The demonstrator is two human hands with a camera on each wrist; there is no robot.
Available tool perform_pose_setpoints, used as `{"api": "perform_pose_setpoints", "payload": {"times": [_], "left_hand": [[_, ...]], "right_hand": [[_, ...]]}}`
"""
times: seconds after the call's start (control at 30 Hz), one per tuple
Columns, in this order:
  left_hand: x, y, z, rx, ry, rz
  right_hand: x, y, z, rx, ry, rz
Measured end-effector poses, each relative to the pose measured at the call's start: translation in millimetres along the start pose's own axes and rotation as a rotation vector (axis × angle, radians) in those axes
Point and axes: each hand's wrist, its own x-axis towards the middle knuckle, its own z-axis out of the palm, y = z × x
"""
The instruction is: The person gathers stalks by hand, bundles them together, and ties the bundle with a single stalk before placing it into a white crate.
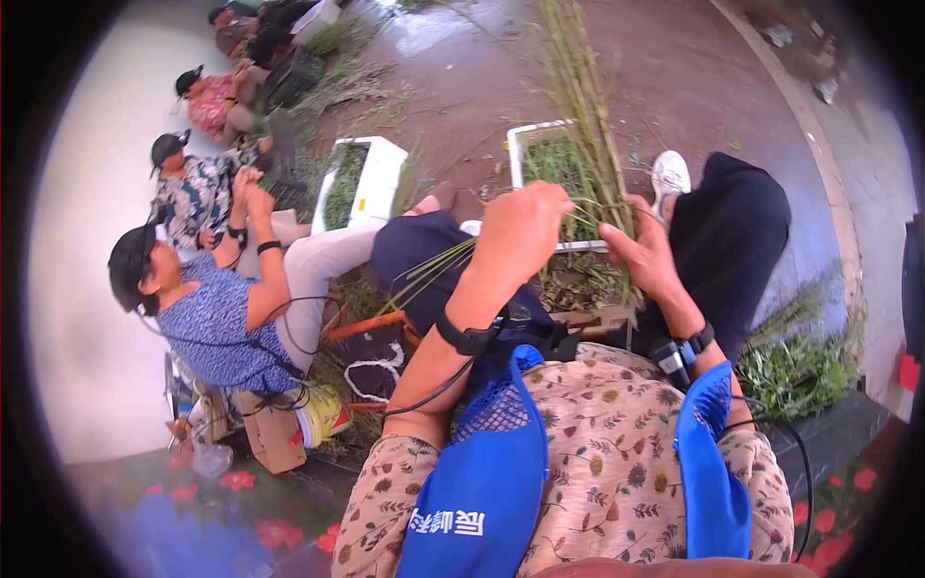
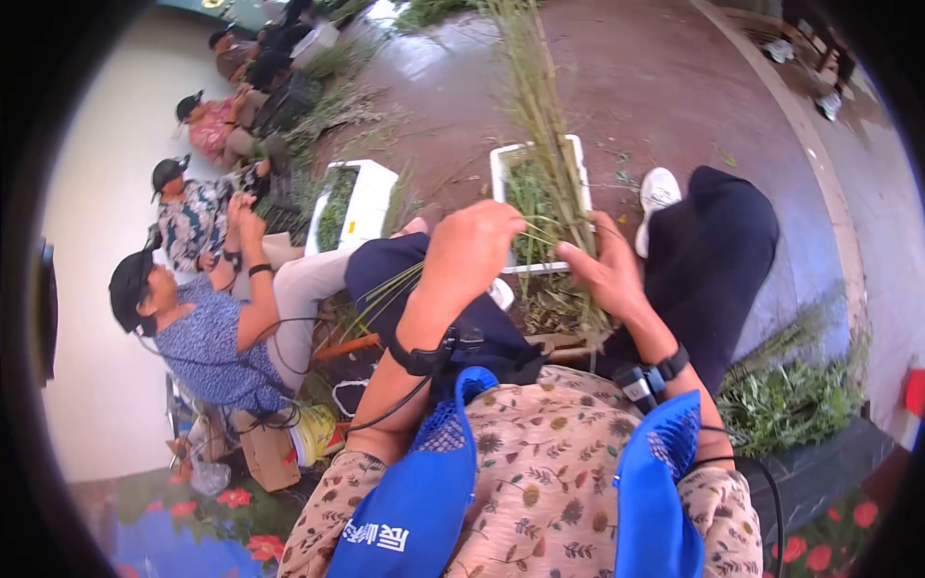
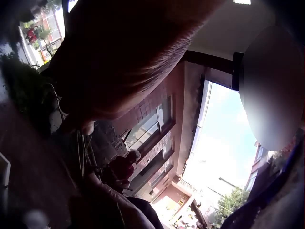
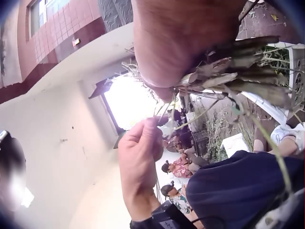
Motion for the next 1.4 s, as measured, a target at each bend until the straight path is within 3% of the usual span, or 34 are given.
{"api": "perform_pose_setpoints", "payload": {"times": [0.1,0.3,0.67,0.77,0.83,0.9,1.1,1.2,1.27,1.33,1.4], "left_hand": [[1.1,-5.1,-3.9,0.075,-0.159,0.054],[10.1,13.0,2.3,0.378,0.017,0.469],[13.2,9.9,-40.6,0.398,0.115,0.392],[12.4,5.5,-39.5,0.389,0.1,0.412],[11.2,9.4,-43.9,0.38,0.094,0.431],[11.6,9.8,-45.8,0.422,0.066,0.445],[12.3,11.6,-54.3,0.46,0.074,0.443],[13.6,13.3,-53.5,0.489,0.072,0.461],[14.9,19.3,-51.7,0.461,0.091,0.501],[19.7,26.3,-45.6,0.467,0.09,0.547],[25.4,31.0,-35.7,0.514,0.091,0.589]], "right_hand": [[4.7,8.8,-6.4,-0.017,0.002,-0.096],[-0.5,0.7,-5.0,-0.044,-0.013,-0.088],[9.5,-27.1,1.5,0.013,0.004,-0.086],[14.3,-16.0,1.7,-0.164,0.058,-0.151],[13.9,-19.9,2.4,-0.189,0.034,-0.033],[18.5,-9.6,4.5,-0.158,0.02,-0.153],[13.4,-9.5,8.4,-0.102,-0.054,-0.09],[16.7,1.4,4.4,-0.252,-0.019,-0.167],[14.0,-10.9,7.4,-0.37,-0.003,-0.089],[21.1,11.6,9.7,-0.422,0.121,-0.271],[19.3,10.1,12.4,-0.526,0.163,-0.263]]}}
